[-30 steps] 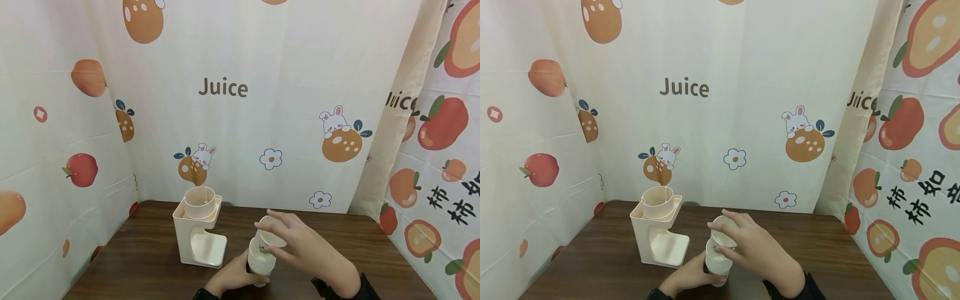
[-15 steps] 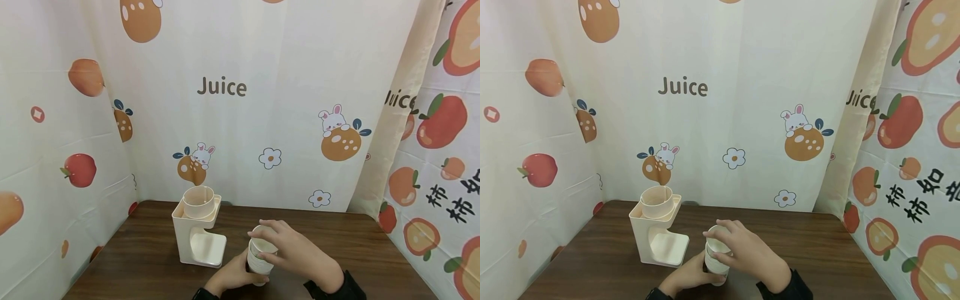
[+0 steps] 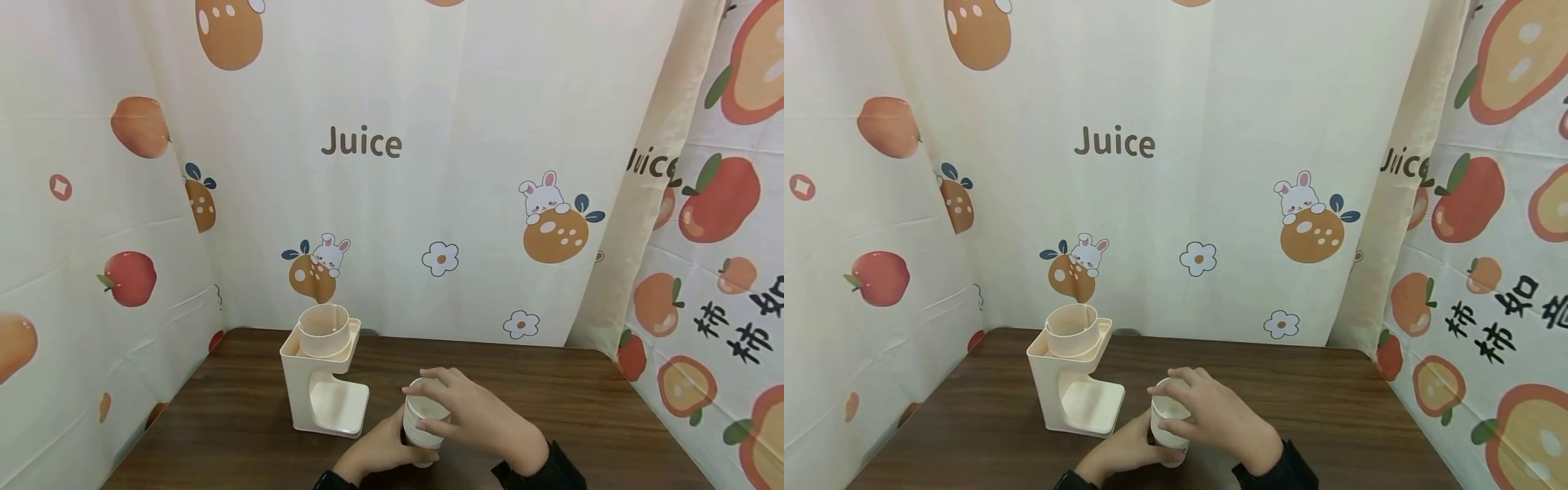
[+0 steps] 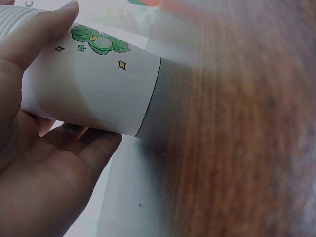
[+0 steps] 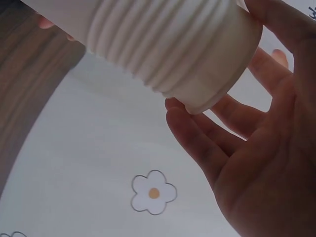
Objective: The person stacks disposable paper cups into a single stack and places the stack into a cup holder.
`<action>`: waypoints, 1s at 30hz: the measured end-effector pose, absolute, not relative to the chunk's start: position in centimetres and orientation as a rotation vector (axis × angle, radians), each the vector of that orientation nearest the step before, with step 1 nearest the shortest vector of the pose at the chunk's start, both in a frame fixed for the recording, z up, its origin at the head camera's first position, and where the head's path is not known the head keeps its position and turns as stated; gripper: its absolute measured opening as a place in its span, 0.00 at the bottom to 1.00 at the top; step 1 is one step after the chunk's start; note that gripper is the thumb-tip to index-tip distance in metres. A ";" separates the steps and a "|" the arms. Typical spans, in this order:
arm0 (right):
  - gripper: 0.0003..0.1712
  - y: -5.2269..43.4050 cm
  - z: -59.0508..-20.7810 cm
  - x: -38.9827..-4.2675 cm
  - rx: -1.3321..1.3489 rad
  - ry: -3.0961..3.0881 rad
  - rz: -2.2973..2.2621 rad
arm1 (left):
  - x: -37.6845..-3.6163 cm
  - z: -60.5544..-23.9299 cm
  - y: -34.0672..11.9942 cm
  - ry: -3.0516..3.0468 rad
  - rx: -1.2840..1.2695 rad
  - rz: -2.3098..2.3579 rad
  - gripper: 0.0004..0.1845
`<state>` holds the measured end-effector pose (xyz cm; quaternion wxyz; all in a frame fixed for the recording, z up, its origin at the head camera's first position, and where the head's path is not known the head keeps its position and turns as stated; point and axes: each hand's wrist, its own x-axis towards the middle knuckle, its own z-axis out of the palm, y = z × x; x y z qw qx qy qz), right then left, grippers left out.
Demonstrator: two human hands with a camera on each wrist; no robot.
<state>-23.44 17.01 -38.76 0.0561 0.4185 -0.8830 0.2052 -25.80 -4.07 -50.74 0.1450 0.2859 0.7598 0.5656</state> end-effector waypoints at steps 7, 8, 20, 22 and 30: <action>0.23 17.0 -39.6 -23.6 1.257 -2.686 0.600 | -25.7 -50.6 -4.1 2.161 0.841 1.649 0.40; 0.23 17.0 -39.7 -23.7 1.258 -2.683 0.603 | -25.7 -50.6 -4.1 2.160 0.845 1.649 0.40; 0.30 17.1 -41.0 -24.1 1.208 -2.654 0.784 | -25.7 -50.6 -4.1 2.175 0.841 1.659 0.39; 0.32 17.1 -41.2 -24.1 1.192 -2.647 0.803 | -25.6 -50.5 -4.1 2.178 0.847 1.667 0.39; 0.43 17.6 -42.3 -24.4 1.133 -2.612 0.966 | -25.4 -50.3 -4.3 2.184 0.844 1.650 0.41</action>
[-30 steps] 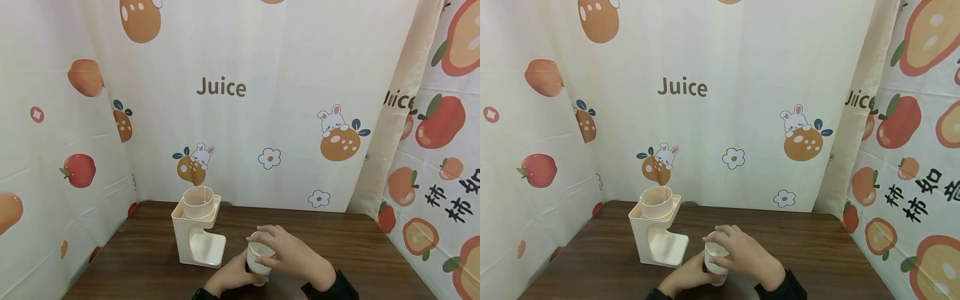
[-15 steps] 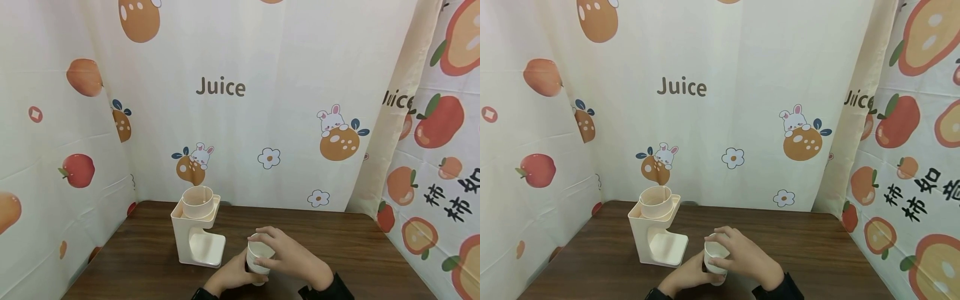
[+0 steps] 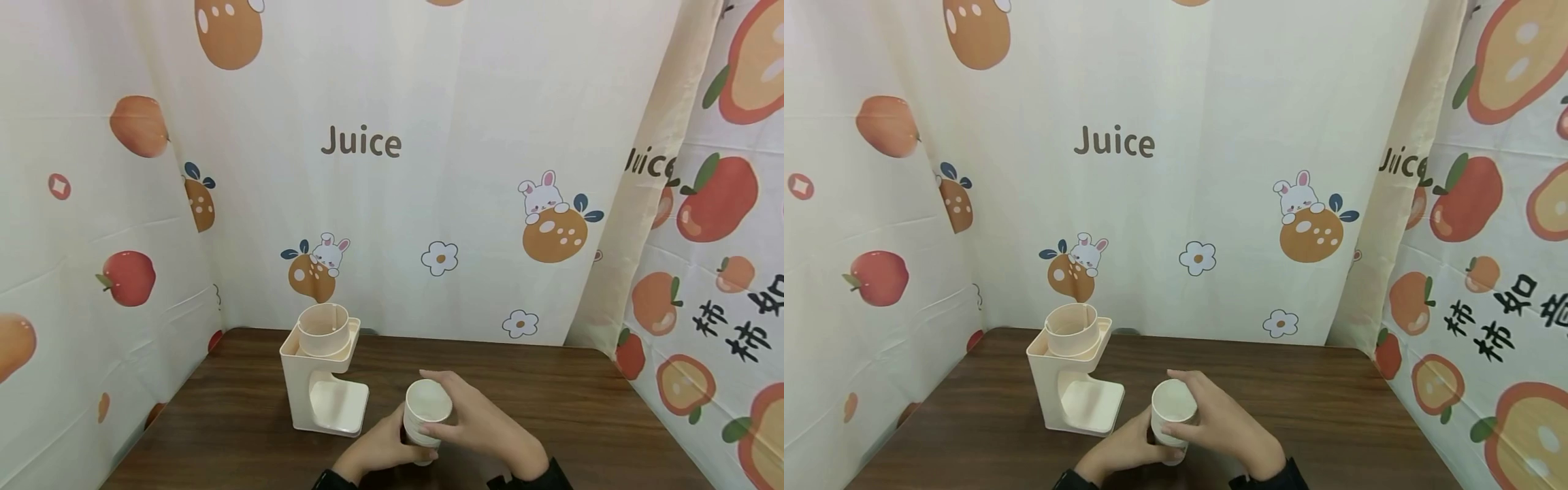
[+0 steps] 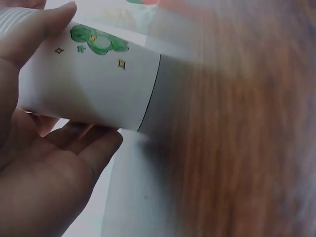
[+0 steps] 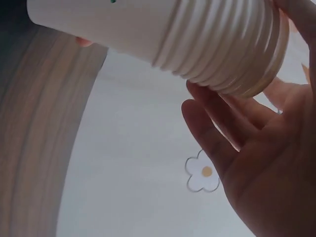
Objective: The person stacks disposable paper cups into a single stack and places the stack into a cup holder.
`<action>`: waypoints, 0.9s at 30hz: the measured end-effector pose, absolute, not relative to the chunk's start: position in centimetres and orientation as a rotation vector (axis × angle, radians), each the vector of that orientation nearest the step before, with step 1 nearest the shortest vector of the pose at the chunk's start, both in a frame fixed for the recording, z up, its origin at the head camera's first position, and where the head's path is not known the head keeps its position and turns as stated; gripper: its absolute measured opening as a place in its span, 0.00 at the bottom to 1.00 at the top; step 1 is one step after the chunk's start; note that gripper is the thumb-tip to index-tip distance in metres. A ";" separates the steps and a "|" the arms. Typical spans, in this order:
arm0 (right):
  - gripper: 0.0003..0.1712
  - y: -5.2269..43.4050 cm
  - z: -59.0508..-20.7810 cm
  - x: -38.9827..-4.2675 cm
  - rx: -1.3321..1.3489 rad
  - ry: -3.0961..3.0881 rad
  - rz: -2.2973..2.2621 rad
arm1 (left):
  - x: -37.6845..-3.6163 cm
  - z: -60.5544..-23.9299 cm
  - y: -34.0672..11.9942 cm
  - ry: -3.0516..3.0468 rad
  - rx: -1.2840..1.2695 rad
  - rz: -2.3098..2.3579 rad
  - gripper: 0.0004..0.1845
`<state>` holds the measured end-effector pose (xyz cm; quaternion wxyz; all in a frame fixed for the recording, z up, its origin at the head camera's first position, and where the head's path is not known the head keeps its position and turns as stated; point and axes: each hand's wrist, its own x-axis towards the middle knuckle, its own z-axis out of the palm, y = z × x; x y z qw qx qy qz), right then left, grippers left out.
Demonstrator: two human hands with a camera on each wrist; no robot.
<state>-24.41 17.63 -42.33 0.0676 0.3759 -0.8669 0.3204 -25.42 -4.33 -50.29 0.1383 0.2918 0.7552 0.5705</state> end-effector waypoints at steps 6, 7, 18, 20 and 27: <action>0.50 18.4 -43.5 -24.5 1.084 -2.615 0.999 | -25.4 -50.0 -4.9 2.239 0.816 1.596 0.44; 0.50 18.5 -43.7 -24.6 1.087 -2.616 1.012 | -25.4 -49.9 -5.0 2.253 0.812 1.589 0.43; 0.44 19.1 -44.6 -24.9 1.150 -2.648 1.099 | -25.7 -48.8 -6.3 2.271 0.900 1.600 0.38; 0.43 19.2 -44.9 -25.0 1.158 -2.660 1.115 | -25.7 -48.8 -6.4 2.272 0.908 1.599 0.38; 0.45 19.4 -45.6 -25.1 1.164 -2.744 1.214 | -25.8 -48.7 -6.5 2.274 0.926 1.591 0.35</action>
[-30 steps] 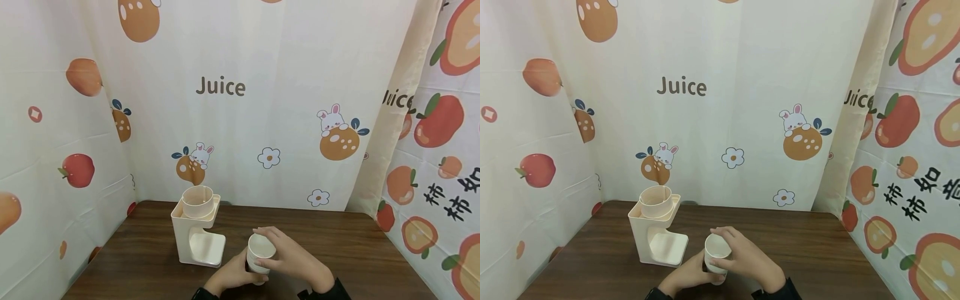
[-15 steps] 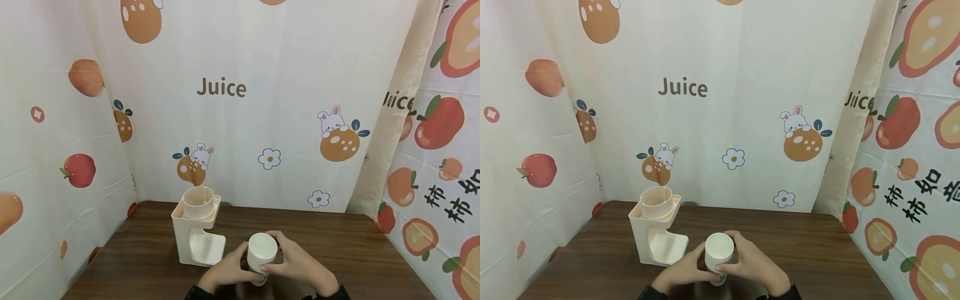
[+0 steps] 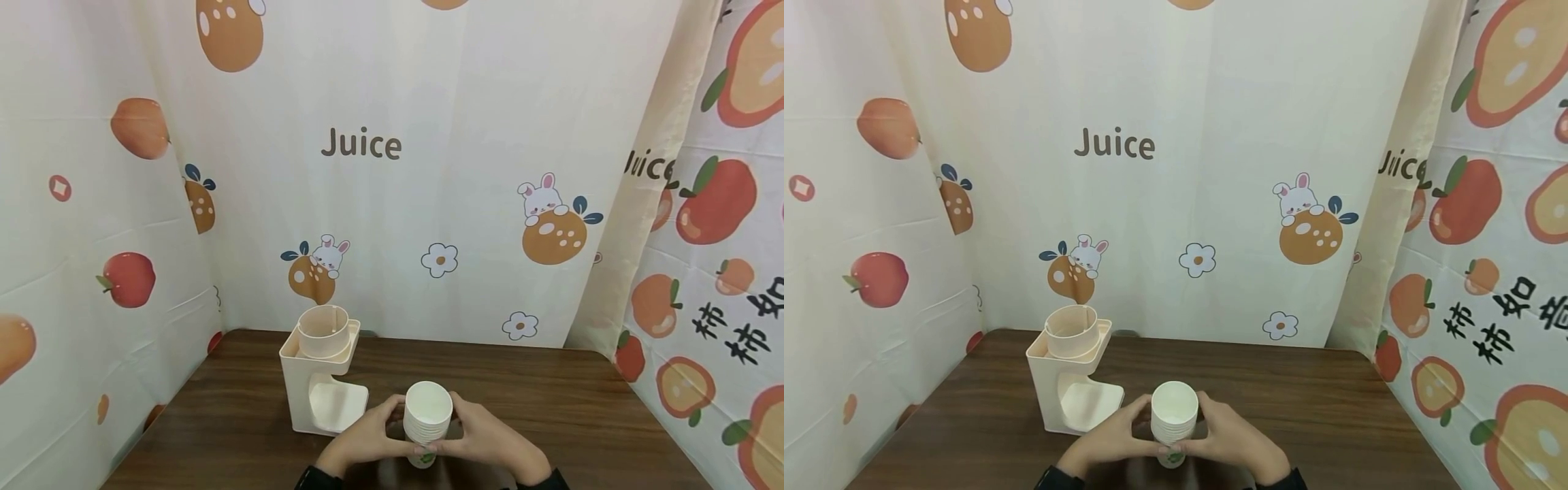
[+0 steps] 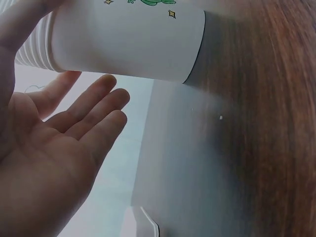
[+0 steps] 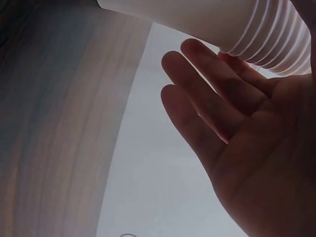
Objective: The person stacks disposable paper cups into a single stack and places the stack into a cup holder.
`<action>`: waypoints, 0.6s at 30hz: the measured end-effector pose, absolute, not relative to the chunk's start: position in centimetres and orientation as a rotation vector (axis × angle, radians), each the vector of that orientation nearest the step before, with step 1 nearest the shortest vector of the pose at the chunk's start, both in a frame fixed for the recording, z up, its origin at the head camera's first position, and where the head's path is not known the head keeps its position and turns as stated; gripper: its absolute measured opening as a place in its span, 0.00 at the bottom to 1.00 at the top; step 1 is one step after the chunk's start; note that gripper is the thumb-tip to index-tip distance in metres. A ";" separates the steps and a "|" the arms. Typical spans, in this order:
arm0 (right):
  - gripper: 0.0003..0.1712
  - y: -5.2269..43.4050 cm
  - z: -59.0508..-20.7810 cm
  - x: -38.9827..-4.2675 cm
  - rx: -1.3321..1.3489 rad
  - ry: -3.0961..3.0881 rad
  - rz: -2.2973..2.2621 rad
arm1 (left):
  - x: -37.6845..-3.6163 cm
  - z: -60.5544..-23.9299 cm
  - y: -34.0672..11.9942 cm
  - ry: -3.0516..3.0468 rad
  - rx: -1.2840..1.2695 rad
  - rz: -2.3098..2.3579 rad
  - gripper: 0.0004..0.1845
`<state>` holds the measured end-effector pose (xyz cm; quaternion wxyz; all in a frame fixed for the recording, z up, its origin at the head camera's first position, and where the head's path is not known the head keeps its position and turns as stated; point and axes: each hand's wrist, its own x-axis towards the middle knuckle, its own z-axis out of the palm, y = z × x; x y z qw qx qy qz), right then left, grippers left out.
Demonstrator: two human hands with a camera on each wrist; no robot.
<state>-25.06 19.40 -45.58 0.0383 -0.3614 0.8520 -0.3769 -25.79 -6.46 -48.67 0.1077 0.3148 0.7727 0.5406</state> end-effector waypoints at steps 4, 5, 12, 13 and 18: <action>0.45 19.6 -45.9 -25.1 -1.098 2.582 -1.151 | -25.8 -48.7 -6.4 2.283 0.928 1.577 0.32; 0.44 19.6 -46.0 -25.1 -1.097 2.570 -1.155 | -25.9 -48.8 -6.4 2.287 0.931 1.572 0.32; 0.42 19.8 -46.3 -25.4 -1.075 2.498 -1.171 | -26.0 -49.0 -6.5 2.270 0.925 1.575 0.32; 0.42 19.9 -46.3 -25.5 -1.073 2.496 -1.169 | -26.0 -49.0 -6.5 2.258 0.921 1.582 0.32; 0.43 19.9 -46.4 -25.6 -1.061 2.497 -1.157 | -26.0 -48.9 -6.4 2.234 0.902 1.599 0.31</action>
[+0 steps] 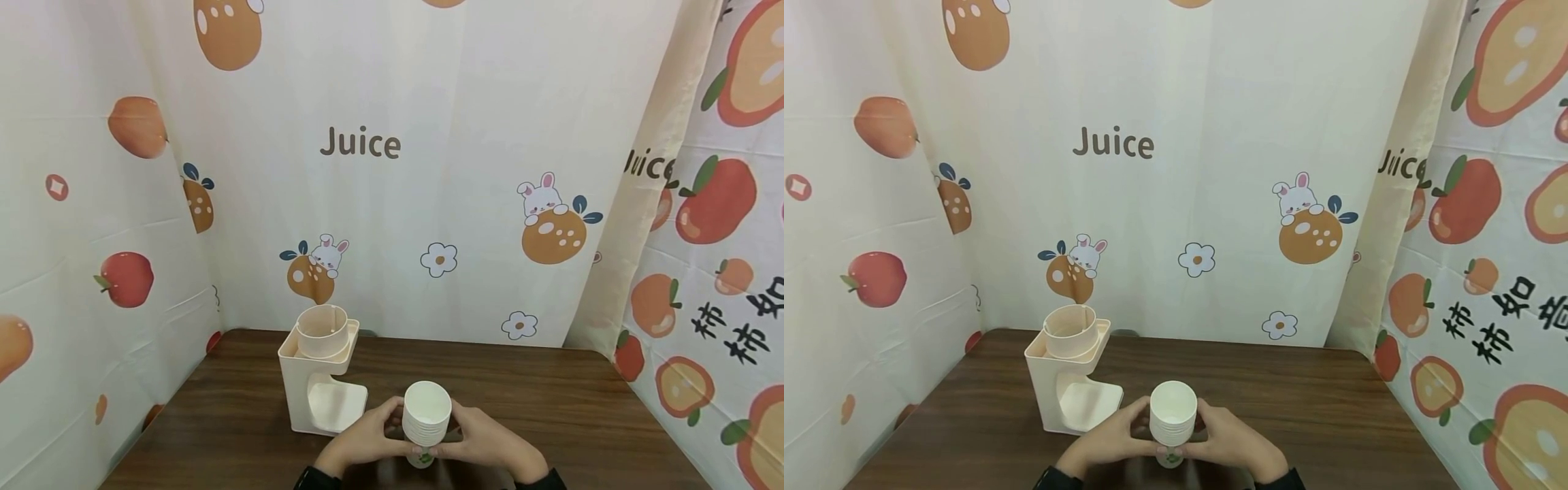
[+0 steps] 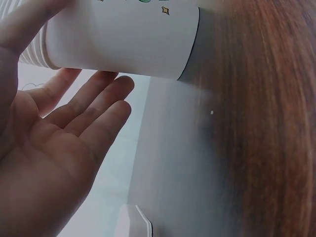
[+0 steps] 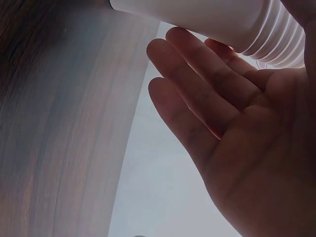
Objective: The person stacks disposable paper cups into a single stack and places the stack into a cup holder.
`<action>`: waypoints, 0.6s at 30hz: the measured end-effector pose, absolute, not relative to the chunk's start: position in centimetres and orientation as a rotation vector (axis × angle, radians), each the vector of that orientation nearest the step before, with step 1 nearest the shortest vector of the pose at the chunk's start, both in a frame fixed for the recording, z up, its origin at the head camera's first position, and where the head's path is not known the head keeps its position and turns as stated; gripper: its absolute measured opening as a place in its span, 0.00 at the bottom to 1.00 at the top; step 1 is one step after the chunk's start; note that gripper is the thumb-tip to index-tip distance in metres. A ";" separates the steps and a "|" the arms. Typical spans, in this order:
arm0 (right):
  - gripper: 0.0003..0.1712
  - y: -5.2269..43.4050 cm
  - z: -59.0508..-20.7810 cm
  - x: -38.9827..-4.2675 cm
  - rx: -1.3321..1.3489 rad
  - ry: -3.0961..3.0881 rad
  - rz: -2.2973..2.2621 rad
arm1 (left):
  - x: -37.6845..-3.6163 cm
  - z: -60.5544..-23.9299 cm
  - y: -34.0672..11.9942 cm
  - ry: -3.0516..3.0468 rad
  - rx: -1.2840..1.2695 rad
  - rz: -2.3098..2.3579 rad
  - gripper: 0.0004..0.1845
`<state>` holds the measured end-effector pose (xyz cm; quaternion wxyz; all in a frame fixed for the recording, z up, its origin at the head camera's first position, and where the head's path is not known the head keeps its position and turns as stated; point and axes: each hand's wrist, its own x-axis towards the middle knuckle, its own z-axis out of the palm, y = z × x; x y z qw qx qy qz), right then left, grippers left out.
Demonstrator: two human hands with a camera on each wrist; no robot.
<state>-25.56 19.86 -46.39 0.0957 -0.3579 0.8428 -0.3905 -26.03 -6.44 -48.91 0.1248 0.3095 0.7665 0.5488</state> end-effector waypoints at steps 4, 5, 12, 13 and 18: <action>0.43 19.8 -46.4 -25.4 -1.056 2.492 -1.165 | -25.9 -48.8 -6.5 2.226 0.886 1.602 0.30; 0.43 19.7 -46.4 -25.4 -1.050 2.487 -1.171 | -25.9 -48.8 -6.5 2.225 0.882 1.603 0.30; 0.42 19.8 -46.3 -25.3 -1.033 2.505 -1.177 | -25.8 -48.7 -6.4 2.216 0.869 1.619 0.31; 0.41 19.8 -46.3 -25.2 -1.033 2.511 -1.176 | -25.8 -48.7 -6.4 2.210 0.869 1.626 0.31; 0.41 19.8 -46.3 -25.2 -1.047 2.518 -1.203 | -25.8 -48.8 -6.3 2.181 0.884 1.659 0.32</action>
